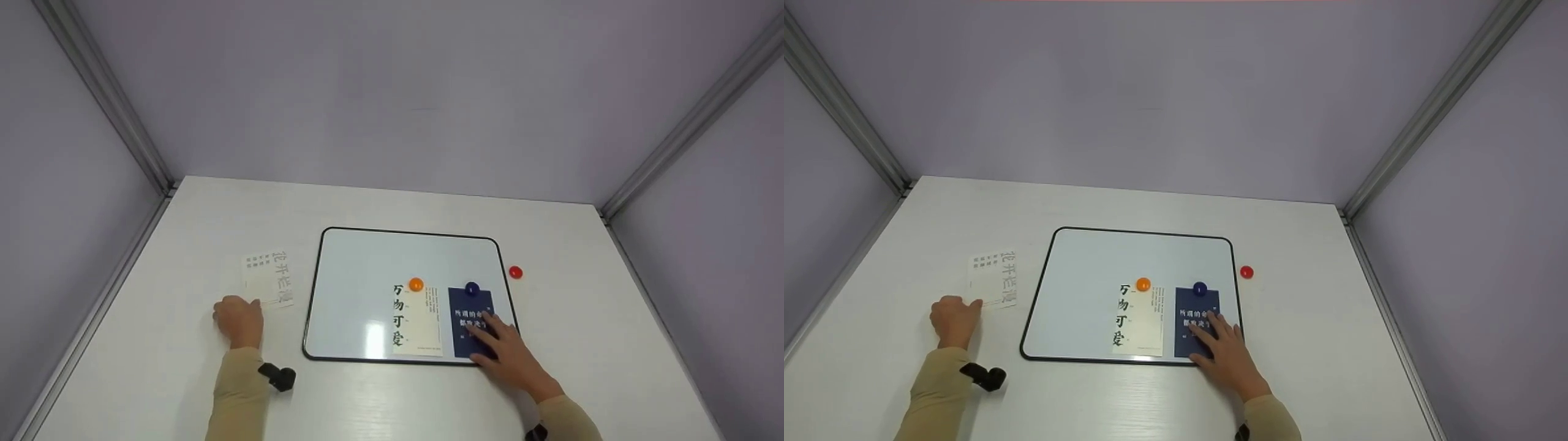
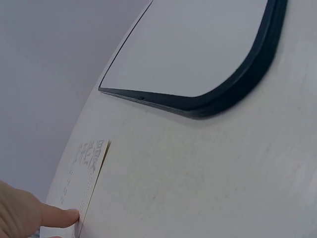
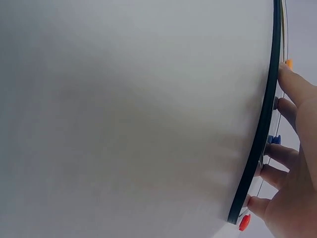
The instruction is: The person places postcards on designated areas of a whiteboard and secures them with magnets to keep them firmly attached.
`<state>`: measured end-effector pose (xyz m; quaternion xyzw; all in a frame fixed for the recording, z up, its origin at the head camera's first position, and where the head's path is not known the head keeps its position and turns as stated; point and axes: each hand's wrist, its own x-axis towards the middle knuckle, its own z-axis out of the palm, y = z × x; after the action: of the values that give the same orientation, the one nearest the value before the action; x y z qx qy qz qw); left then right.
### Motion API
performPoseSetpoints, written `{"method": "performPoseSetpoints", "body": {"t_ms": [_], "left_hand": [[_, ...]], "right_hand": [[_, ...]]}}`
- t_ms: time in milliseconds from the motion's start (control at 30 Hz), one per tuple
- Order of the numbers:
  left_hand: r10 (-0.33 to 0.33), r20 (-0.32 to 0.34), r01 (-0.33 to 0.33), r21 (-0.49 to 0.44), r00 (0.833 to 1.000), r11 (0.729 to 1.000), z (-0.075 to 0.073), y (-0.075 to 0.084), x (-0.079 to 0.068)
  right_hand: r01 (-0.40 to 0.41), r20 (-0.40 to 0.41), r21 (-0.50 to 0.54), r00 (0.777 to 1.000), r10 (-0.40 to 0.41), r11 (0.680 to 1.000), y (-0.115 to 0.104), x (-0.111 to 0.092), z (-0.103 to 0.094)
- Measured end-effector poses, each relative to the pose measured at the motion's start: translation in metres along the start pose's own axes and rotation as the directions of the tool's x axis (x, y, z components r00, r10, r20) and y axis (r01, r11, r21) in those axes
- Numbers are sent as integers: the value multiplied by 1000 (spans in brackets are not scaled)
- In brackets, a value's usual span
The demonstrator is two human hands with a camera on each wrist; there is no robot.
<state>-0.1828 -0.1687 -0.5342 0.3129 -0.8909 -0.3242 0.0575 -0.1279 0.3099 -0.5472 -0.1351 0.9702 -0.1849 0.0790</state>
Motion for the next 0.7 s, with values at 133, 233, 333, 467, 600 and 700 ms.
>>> {"method": "performPoseSetpoints", "body": {"t_ms": [133,233,333,467,600,700], "left_hand": [[-1,15,1,20,1000,1000,2,0,0],[-16,26,16,13,1000,1000,2,0,-1],[-31,39,31,16,999,999,1,2,-1],[-50,66,48,26,997,999,-2,3,0],[-58,79,57,18,995,998,-3,3,1],[-50,73,51,-7,996,999,-2,2,2]], "right_hand": [[6,-6,-9,1000,-6,1000,1,0,1],[4,-4,-7,1000,-4,1000,1,0,1],[2,-4,-1,1000,-2,1000,1,0,0],[-2,-10,-1,1000,2,1000,2,0,1],[-7,-6,-5,1000,7,1000,3,0,1],[-5,-5,-6,1000,5,1000,2,0,1]]}}
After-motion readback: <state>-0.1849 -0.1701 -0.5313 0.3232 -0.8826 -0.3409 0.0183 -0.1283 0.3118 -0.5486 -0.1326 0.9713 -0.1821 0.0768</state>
